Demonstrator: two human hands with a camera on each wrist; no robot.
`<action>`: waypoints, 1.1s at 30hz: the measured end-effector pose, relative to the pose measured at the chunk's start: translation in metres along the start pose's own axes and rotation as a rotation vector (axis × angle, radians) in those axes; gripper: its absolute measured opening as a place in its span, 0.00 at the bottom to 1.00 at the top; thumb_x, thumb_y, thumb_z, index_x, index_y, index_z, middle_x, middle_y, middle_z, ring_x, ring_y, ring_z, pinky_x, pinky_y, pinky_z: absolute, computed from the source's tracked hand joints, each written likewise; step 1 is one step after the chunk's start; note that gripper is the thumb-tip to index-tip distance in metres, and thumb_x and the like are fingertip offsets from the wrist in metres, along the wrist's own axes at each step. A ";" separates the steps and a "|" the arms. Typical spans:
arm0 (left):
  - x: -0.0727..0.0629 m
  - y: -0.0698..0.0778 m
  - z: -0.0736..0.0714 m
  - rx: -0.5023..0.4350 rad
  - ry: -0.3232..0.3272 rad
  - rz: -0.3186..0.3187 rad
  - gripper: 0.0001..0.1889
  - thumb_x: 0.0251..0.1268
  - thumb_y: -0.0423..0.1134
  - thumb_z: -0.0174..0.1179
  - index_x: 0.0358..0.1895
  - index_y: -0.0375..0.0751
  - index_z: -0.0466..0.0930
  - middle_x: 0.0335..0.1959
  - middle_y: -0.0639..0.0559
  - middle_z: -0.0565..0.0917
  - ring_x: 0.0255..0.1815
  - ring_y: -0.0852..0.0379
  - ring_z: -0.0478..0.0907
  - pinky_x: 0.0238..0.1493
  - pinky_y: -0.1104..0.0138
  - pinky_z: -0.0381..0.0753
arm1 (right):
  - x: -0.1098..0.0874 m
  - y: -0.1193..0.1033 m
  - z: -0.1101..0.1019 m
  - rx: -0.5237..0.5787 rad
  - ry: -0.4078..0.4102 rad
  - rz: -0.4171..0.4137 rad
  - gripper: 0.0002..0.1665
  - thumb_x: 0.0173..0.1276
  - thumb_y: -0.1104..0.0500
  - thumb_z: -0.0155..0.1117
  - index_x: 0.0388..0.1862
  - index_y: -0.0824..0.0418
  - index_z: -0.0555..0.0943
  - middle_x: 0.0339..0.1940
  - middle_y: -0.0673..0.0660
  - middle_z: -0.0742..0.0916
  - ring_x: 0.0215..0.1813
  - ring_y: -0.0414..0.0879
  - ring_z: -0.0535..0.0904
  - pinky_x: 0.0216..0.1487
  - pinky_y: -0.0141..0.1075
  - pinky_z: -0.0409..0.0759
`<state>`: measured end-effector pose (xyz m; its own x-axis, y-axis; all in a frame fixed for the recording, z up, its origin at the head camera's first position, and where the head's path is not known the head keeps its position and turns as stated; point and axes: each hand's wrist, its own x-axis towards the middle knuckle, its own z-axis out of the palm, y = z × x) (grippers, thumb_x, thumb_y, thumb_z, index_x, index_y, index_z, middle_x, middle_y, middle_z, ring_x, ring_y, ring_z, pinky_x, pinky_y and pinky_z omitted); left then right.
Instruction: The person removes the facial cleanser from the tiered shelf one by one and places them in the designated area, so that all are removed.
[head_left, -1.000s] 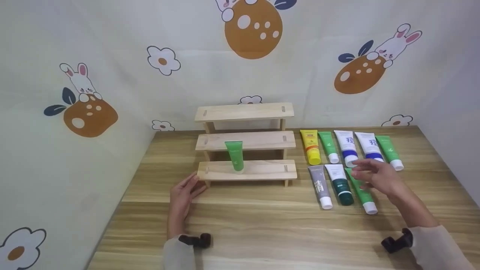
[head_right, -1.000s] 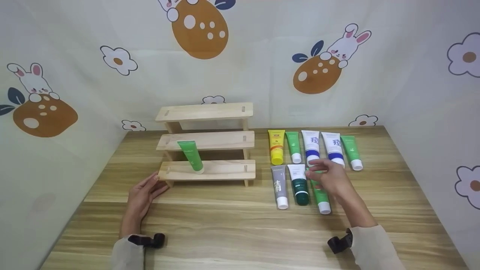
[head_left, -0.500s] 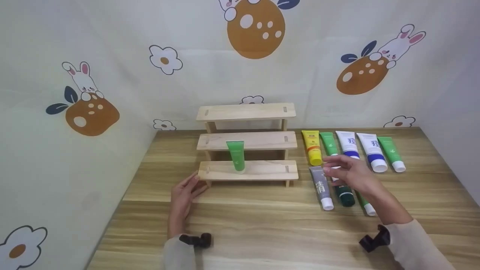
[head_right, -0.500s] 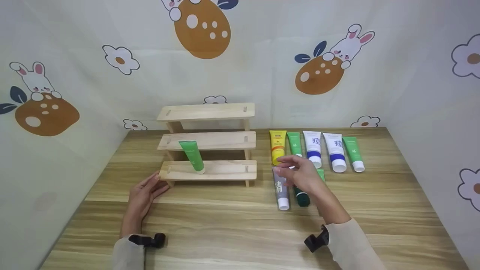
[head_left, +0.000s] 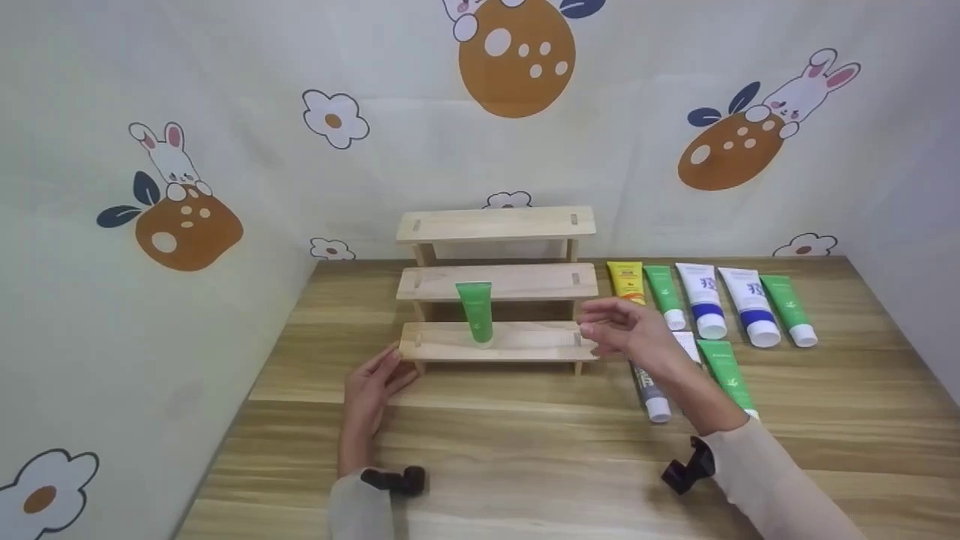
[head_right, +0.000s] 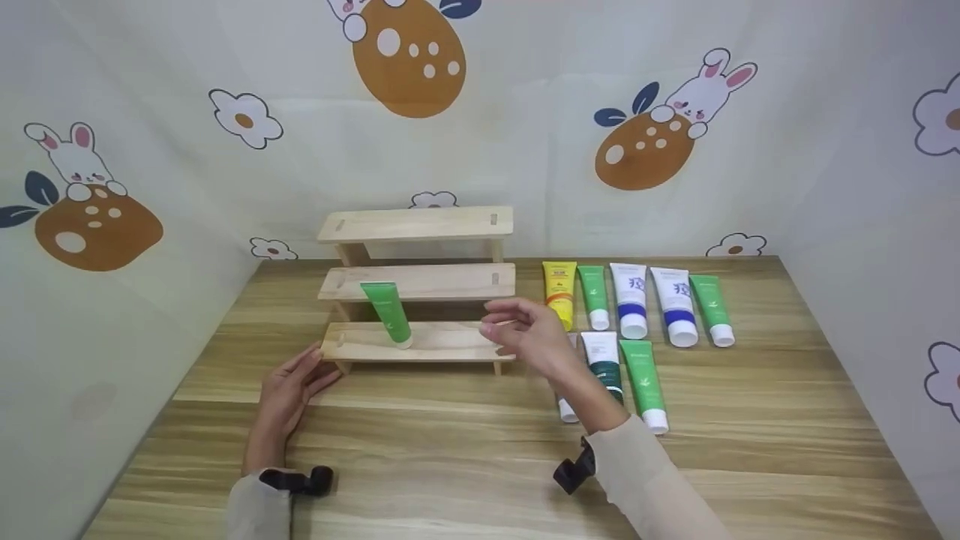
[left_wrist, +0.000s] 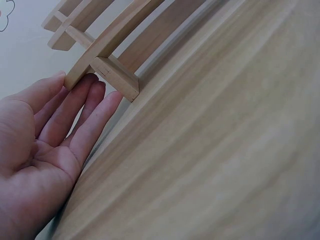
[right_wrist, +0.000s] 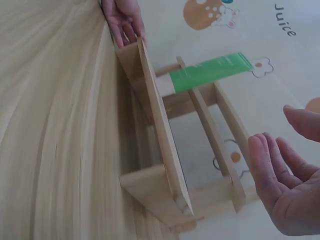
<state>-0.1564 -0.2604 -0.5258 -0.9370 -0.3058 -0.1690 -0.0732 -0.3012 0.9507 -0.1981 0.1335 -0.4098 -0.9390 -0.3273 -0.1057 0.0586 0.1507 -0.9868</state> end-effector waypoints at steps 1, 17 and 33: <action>0.000 0.000 0.000 -0.002 -0.001 -0.001 0.24 0.72 0.36 0.61 0.66 0.27 0.72 0.44 0.48 0.87 0.43 0.55 0.88 0.54 0.59 0.91 | 0.002 -0.001 0.005 0.021 -0.010 -0.001 0.32 0.66 0.55 0.72 0.65 0.66 0.75 0.59 0.64 0.84 0.54 0.51 0.85 0.52 0.40 0.91; 0.000 -0.001 0.001 0.002 0.003 0.002 0.24 0.71 0.36 0.62 0.66 0.28 0.73 0.55 0.41 0.84 0.46 0.53 0.88 0.55 0.58 0.90 | 0.041 -0.004 0.067 0.124 -0.105 -0.106 0.31 0.64 0.63 0.73 0.65 0.64 0.75 0.67 0.66 0.80 0.69 0.59 0.76 0.65 0.32 0.84; 0.000 -0.001 0.000 -0.024 -0.010 0.019 0.26 0.71 0.35 0.62 0.67 0.23 0.70 0.47 0.47 0.86 0.43 0.54 0.88 0.53 0.58 0.91 | 0.064 0.002 0.100 0.104 -0.118 -0.112 0.35 0.61 0.59 0.76 0.67 0.60 0.76 0.64 0.61 0.83 0.66 0.54 0.79 0.66 0.38 0.84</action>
<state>-0.1567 -0.2599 -0.5272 -0.9415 -0.3024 -0.1485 -0.0475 -0.3171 0.9472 -0.2239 0.0199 -0.4303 -0.8958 -0.4444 -0.0020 -0.0036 0.0119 -0.9999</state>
